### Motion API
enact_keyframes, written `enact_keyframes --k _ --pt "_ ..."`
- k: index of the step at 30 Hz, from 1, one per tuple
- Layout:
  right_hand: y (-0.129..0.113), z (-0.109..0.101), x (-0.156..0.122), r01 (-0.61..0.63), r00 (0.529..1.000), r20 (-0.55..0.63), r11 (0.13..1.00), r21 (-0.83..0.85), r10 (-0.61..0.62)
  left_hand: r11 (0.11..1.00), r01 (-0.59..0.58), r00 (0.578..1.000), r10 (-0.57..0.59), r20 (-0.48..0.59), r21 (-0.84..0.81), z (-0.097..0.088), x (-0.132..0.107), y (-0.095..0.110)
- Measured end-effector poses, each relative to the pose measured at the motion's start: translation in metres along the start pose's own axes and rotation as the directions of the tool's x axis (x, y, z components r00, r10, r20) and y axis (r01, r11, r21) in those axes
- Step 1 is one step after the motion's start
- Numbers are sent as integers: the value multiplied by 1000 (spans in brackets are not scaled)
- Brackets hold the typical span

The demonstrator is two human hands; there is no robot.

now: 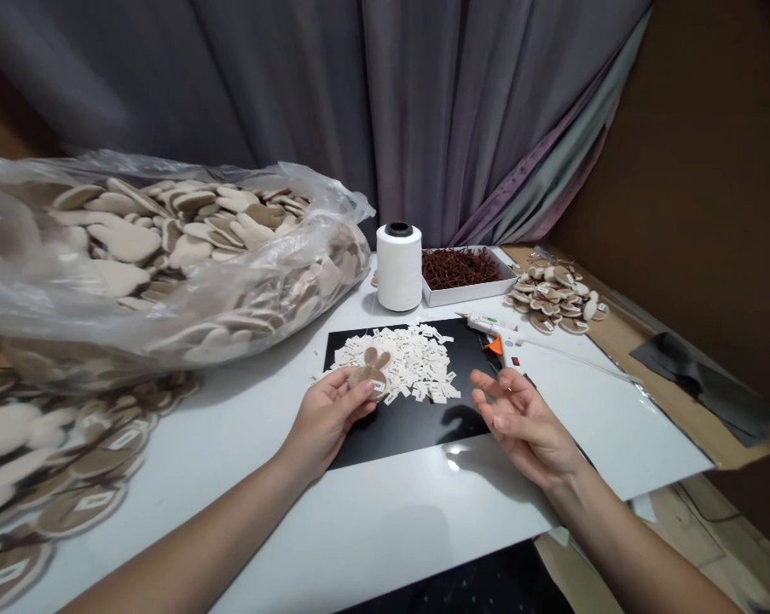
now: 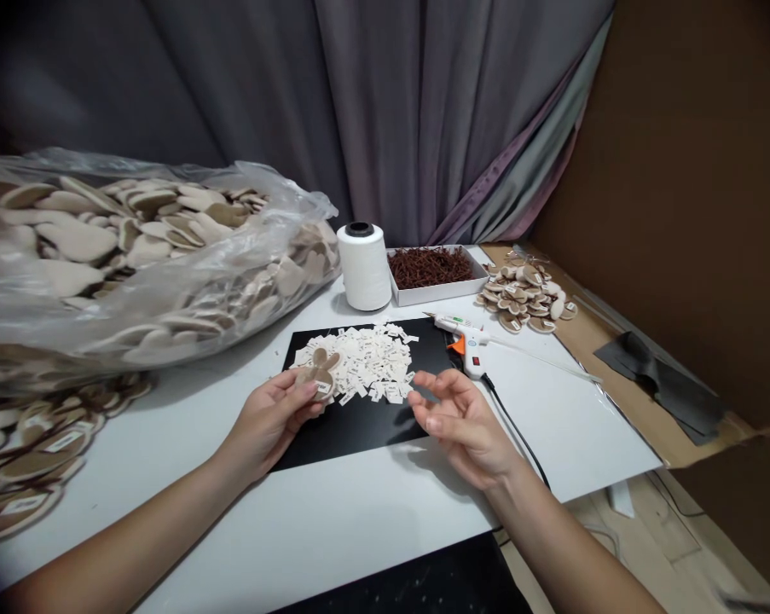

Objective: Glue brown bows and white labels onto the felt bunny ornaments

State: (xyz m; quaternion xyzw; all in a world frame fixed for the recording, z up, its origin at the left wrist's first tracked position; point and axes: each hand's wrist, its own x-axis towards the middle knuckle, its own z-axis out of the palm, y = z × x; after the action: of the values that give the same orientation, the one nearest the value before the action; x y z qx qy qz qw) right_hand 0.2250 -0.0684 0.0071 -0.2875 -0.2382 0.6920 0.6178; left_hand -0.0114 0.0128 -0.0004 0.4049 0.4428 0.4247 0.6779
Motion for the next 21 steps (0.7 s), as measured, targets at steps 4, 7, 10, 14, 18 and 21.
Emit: enact_keyframes --k 4,7,10,14,18,21 --pt "4 -5 1 -33 999 -30 998 -62 31 1000 2 1000 -2 0 -6 1 0 0" --pt "5 -11 -3 -54 999 -16 982 -181 52 1000 -2 1000 2 2 -7 0 0 0" --pt "-6 -15 -13 -34 994 80 930 -365 68 1000 -1 1000 2 9 -8 -1 1 -1" --pt "-26 -16 -24 -45 981 156 924 -379 111 1000 -3 1000 3 9 -4 -1 2 -3" --pt "-32 -16 -26 -67 972 194 947 -314 134 1000 -12 1000 12 13 -6 -1 3 -3" --pt "-30 -16 -25 -71 963 228 948 -310 147 1000 -22 999 22 23 -7 -1 2 -3"
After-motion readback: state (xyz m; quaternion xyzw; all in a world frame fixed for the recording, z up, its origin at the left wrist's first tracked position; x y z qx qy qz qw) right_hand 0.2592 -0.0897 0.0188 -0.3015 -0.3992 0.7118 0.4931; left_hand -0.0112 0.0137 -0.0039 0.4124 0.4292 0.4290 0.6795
